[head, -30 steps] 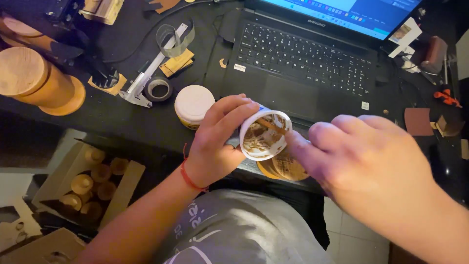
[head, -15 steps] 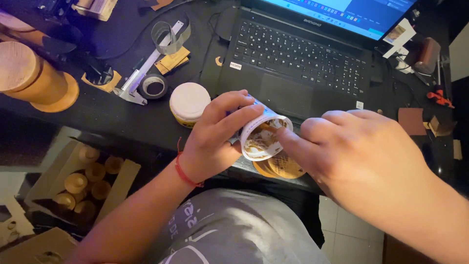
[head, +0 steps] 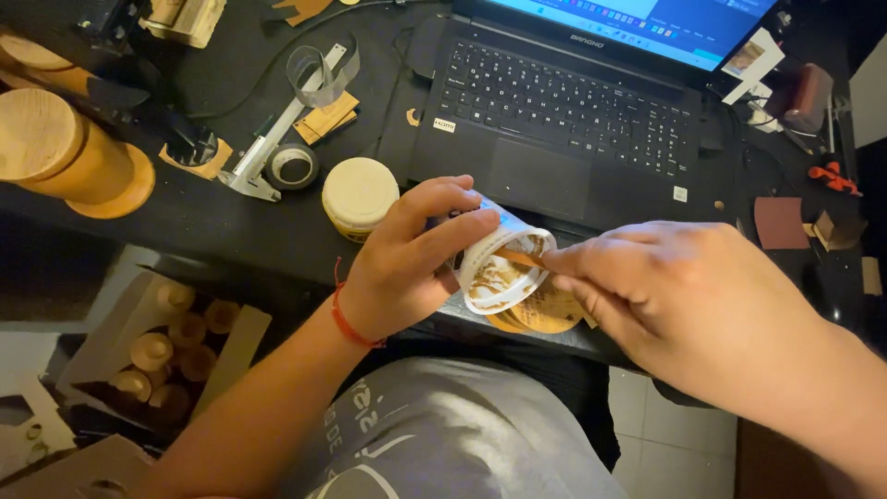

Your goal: Using a small wooden stick to apply wood filler or paste into small holes and imperfections on a circular wooden block.

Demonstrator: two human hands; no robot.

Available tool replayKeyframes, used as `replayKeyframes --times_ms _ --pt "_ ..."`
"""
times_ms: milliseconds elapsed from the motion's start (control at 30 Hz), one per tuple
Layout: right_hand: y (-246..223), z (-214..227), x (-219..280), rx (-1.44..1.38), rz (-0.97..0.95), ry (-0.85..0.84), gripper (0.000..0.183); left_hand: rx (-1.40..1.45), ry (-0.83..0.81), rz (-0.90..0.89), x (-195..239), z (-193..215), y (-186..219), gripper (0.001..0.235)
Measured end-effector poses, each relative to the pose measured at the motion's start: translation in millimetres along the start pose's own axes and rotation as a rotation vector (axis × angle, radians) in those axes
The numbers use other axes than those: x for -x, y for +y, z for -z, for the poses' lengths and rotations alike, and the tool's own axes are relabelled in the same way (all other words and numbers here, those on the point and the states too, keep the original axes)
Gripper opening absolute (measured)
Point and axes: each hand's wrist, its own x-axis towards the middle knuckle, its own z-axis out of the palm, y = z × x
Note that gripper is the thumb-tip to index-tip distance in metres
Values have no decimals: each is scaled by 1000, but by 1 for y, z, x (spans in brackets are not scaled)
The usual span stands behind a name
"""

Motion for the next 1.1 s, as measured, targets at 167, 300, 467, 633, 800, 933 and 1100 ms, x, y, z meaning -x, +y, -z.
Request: replayKeyframes --times_ms 167,300,467,633,800,933,1100 --pt "-6 -3 -1 -13 -256 -101 18 20 8 -3 -4 -1 3 38" --pt "-14 -14 0 -244 -506 -136 20 38 28 19 2 0 0 44" --pt "-17 -39 4 -631 -652 87 23 34 3 58 1 2 1 50" --pt "-13 -59 9 -795 -669 256 19 -61 5 60 3 -3 -3 49" --pt "-6 -75 19 -1016 -631 381 20 -117 46 106 1 -8 -4 49" --pt "-1 -77 29 -1255 -632 473 22 -102 99 108 -1 -7 -9 57" --pt "11 -83 45 -1344 -659 541 23 -140 127 275 -3 -7 -4 59"
